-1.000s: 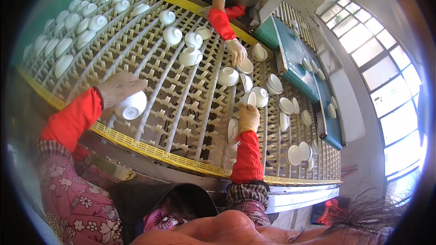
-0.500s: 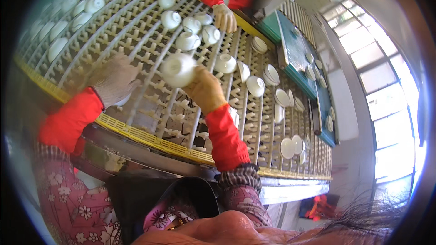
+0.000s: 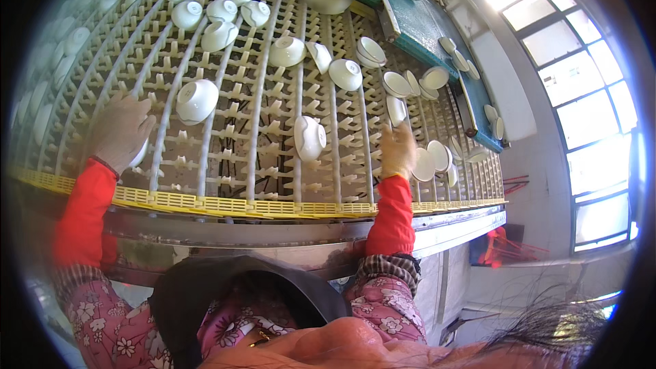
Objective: The person picks up white ceramic cups from a grid-like sorting table and places them onto a moving conveyor belt system.
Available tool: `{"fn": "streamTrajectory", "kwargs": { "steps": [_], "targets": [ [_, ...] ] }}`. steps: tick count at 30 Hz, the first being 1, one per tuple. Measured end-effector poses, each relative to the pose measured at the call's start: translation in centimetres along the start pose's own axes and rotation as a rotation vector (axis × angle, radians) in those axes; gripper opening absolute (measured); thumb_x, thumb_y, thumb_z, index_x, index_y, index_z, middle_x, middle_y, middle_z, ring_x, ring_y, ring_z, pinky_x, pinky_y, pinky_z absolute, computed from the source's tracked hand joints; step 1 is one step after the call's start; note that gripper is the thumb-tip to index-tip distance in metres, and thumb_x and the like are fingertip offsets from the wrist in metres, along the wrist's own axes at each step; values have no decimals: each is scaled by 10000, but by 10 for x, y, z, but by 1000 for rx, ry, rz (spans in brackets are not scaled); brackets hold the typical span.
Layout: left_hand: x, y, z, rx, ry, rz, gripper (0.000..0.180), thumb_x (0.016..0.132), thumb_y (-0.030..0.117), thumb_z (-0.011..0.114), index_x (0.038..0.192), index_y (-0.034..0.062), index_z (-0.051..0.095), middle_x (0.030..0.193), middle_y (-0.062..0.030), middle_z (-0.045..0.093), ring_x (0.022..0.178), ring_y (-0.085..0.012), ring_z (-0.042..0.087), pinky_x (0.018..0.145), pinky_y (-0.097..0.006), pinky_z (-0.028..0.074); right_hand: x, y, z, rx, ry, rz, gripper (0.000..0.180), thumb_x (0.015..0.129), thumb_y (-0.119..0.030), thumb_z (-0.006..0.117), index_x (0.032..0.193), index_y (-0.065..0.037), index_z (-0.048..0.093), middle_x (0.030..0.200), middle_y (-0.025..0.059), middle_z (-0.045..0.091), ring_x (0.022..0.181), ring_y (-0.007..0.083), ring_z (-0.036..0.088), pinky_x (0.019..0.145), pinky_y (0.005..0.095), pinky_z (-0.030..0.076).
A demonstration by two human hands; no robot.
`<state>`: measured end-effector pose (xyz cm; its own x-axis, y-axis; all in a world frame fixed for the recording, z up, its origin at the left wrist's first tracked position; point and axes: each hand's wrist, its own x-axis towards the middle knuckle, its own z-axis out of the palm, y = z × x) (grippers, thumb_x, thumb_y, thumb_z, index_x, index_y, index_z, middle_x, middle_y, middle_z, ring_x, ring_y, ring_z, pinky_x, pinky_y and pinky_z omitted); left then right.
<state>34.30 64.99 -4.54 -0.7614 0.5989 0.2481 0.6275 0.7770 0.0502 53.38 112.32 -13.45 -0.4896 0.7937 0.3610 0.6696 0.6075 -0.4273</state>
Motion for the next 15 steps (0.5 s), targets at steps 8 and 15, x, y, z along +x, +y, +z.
{"fn": "streamTrajectory", "kwargs": {
  "steps": [8, 15],
  "targets": [
    [2, 2, -3, 40, -51, -51, 184, 887, 205, 611, 882, 22, 620, 861, -185, 610, 948, -383, 556, 829, -489, 455, 13, 51, -27, -615, -220, 277, 473, 952, -487, 518, 1005, -77, 748, 1026, 180, 723, 1067, 344, 660, 1002, 419, 445],
    [2, 12, -10, 76, -134, -148, 231, 907, 235, 608, 964, 20, 670, 925, -201, 637, 982, -374, 579, 843, -477, 486, 13, 42, -33, -286, -134, 235, 451, 951, -443, 536, 953, -37, 735, 941, 238, 706, 935, 392, 683, 821, 471, 520]
  ]
}}
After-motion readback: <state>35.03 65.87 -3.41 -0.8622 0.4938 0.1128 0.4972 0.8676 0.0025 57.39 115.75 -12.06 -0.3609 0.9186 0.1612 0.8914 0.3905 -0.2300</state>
